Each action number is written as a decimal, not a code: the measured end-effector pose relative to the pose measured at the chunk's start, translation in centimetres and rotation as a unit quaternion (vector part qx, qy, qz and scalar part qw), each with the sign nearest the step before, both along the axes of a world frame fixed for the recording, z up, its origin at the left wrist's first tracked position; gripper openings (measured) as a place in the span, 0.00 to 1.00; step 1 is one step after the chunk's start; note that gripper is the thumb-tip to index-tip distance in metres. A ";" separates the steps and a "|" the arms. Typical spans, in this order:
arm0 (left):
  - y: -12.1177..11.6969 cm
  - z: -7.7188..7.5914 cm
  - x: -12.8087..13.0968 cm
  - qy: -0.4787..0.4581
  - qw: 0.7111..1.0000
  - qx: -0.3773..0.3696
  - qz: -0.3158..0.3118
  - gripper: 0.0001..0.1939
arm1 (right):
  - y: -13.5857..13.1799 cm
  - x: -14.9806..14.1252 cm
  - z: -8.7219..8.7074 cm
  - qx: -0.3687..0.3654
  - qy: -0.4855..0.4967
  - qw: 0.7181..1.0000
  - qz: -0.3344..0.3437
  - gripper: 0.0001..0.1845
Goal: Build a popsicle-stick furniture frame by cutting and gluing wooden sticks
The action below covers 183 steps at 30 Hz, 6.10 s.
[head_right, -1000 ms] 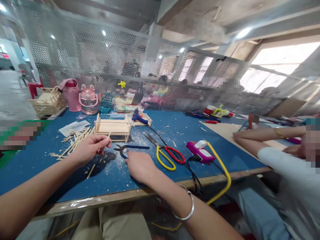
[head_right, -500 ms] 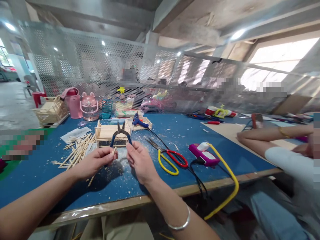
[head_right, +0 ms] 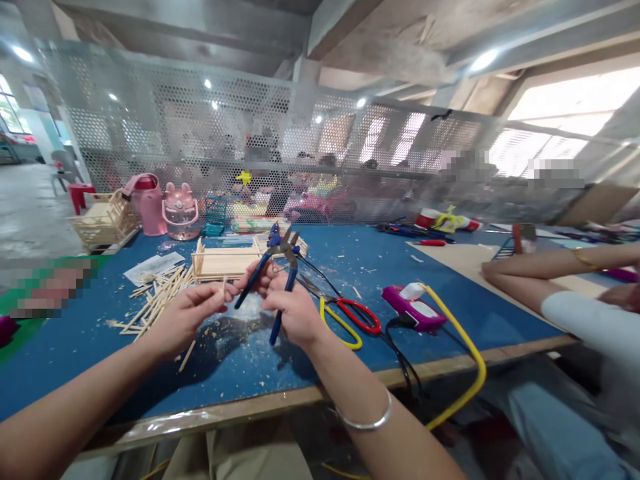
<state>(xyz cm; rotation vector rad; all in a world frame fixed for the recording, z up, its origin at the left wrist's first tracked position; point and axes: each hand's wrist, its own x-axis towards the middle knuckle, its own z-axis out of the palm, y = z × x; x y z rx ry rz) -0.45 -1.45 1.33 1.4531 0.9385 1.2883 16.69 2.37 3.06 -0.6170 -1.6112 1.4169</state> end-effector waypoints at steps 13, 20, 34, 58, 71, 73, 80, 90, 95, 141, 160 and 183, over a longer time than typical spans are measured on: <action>0.4 0.6 -0.1 0.011 0.996 -0.036 0.081 0.15 | 0.2 1.4 1.6 0.286 -0.481 0.823 -0.095 0.31; 0.1 1.4 0.0 0.051 0.993 -0.044 0.095 0.11 | 0.3 0.8 1.4 0.319 -0.498 0.800 -0.104 0.27; 1.2 -0.4 -0.1 -0.102 0.972 -0.206 0.053 0.03 | 1.4 1.3 0.7 0.264 -0.463 0.844 -0.059 0.19; 1.0 -2.2 0.1 0.374 0.922 -0.040 0.091 0.26 | 1.4 0.2 -2.9 0.337 -0.513 0.787 -0.070 0.13; 1.0 -2.4 0.2 0.390 0.914 -0.001 0.109 0.24 | 0.1 -0.2 -4.1 0.345 -0.516 0.768 -0.159 0.17; 1.0 -2.3 0.2 0.389 0.914 0.001 0.112 0.24 | 0.1 -0.2 -3.9 0.343 -0.529 0.760 -0.159 0.16; 0.9 -2.0 0.1 0.373 0.920 0.000 0.120 0.24 | 0.2 -0.5 -3.4 0.346 -0.558 0.740 -0.149 0.14; 1.5 -1.3 -1.0 0.353 0.931 0.021 0.088 0.22 | 1.0 0.1 -1.3 0.302 -0.551 0.763 -0.151 0.15; 2.4 -2.5 -1.4 0.455 0.885 0.025 0.100 0.15 | 1.6 1.1 -0.5 0.253 -0.604 0.738 -0.164 0.14; 0.5 -1.9 0.6 0.306 0.951 -0.039 -0.005 0.33 | 0.7 0.6 -1.8 0.327 -0.483 0.811 -0.035 0.15; 0.8 -2.3 0.4 0.322 0.944 -0.009 0.070 0.27 | 0.5 -0.6 -3.9 0.397 -0.509 0.744 -0.170 0.13; 0.8 -1.6 -0.4 0.208 0.977 0.026 0.049 0.17 | -0.1 0.3 -1.5 0.292 -0.493 0.803 -0.162 0.14</action>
